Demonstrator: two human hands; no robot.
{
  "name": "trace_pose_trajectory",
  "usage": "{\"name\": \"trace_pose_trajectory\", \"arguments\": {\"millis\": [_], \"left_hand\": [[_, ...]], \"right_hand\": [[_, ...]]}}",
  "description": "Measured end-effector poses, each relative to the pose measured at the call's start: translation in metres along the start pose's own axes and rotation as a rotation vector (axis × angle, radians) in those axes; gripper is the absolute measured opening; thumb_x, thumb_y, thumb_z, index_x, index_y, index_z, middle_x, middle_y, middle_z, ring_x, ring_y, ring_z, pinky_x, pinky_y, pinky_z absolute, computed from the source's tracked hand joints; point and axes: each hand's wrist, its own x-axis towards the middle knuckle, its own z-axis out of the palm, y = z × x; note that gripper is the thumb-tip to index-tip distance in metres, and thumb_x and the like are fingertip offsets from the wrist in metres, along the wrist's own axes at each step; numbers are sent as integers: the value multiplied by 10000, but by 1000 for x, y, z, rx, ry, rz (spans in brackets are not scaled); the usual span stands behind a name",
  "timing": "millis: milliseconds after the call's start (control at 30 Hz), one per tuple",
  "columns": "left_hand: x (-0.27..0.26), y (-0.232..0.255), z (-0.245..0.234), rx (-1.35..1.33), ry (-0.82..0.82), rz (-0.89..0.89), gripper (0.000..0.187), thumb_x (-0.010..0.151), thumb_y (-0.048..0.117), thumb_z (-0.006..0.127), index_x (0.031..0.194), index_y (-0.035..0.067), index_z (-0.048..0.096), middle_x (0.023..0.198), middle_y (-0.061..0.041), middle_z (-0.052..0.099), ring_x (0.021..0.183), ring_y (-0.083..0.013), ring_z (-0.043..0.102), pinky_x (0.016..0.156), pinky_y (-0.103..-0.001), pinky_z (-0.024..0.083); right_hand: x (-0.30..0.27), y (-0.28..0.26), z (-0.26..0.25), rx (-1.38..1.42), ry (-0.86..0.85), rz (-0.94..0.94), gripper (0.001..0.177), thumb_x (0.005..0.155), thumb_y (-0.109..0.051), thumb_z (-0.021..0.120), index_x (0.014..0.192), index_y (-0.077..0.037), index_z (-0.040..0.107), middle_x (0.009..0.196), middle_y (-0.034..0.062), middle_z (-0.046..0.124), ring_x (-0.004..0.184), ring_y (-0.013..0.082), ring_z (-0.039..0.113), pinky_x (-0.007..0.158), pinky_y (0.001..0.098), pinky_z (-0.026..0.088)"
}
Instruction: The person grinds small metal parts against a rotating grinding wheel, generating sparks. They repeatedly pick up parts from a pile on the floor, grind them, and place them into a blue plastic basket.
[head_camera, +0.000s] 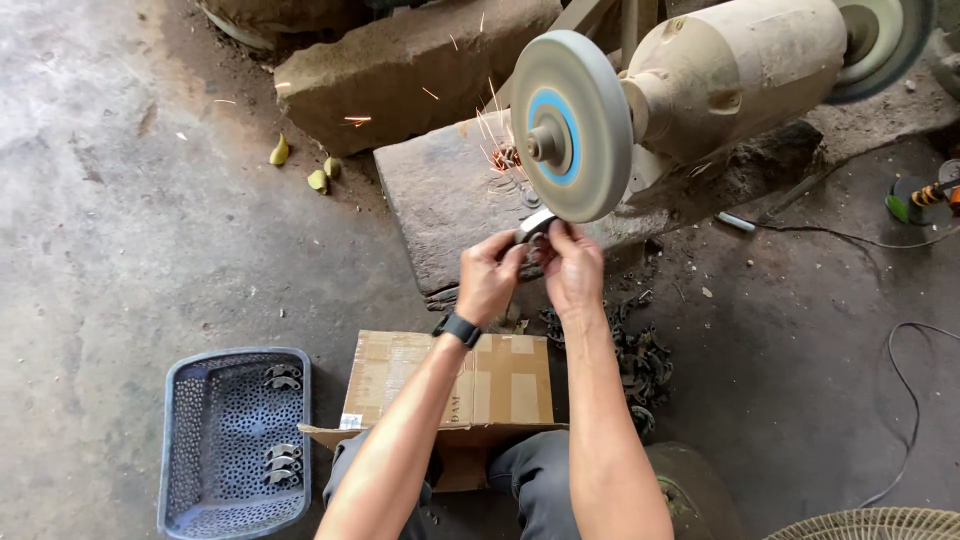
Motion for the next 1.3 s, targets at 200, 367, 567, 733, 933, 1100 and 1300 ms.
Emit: {"name": "trace_pose_trajectory", "arguments": {"millis": [200, 367, 567, 733, 933, 1100, 1300], "left_hand": [[4, 9, -7, 162, 5, 169, 249, 879, 73, 733, 1094, -47, 701, 854, -184, 730, 718, -173, 684, 674, -332, 558], [11, 12, 34, 57, -59, 98, 184, 912, 83, 713, 1031, -56, 692, 784, -161, 708, 661, -149, 662, 610, -326, 538], [3, 20, 28, -138, -150, -148, 179, 959, 117, 673, 874, -40, 670, 644, -66, 650, 535, -76, 582, 480, -292, 475], [7, 25, 22, -87, -124, -132, 169, 950, 117, 676, 882, -37, 691, 653, -77, 671, 548, -74, 587, 491, -296, 485], [16, 21, 42, 38, -34, 109, 160, 912, 95, 699, 997, -40, 702, 781, -181, 712, 652, -132, 653, 617, -331, 543], [2, 24, 27, 28, -24, 25, 169, 907, 104, 696, 1006, -32, 699, 779, -196, 710, 644, -162, 651, 627, -335, 535], [15, 22, 39, 82, 4, 102, 183, 887, 93, 707, 1020, -33, 707, 845, -217, 722, 710, -250, 717, 666, -358, 553]], "right_hand": [[-5, -7, -11, 51, 34, 166, 172, 1014, -129, 620, 1148, -32, 664, 989, 60, 709, 857, 172, 679, 720, 282, 560], [4, -24, -24, 109, 121, 3, 170, 1017, -125, 633, 1152, -26, 661, 1000, 65, 702, 863, 163, 664, 720, 271, 548], [1, -16, -14, -8, 103, -99, 181, 1027, -88, 649, 1180, 1, 683, 956, 54, 691, 777, 135, 604, 639, 250, 485], [-2, -18, -4, -74, 89, -54, 160, 1024, -83, 648, 1147, 11, 683, 932, 50, 698, 759, 136, 611, 618, 244, 486], [7, -22, -15, 159, 217, -97, 169, 1011, -128, 645, 1140, -25, 681, 893, 45, 692, 768, 146, 632, 638, 258, 510], [5, -8, -16, -29, 109, -90, 159, 1025, -134, 674, 1127, -13, 689, 903, 22, 687, 738, 130, 602, 609, 255, 463], [2, -20, -10, 110, 169, -89, 149, 1017, -128, 655, 1127, -31, 682, 883, 33, 679, 762, 134, 622, 641, 262, 498]]}}
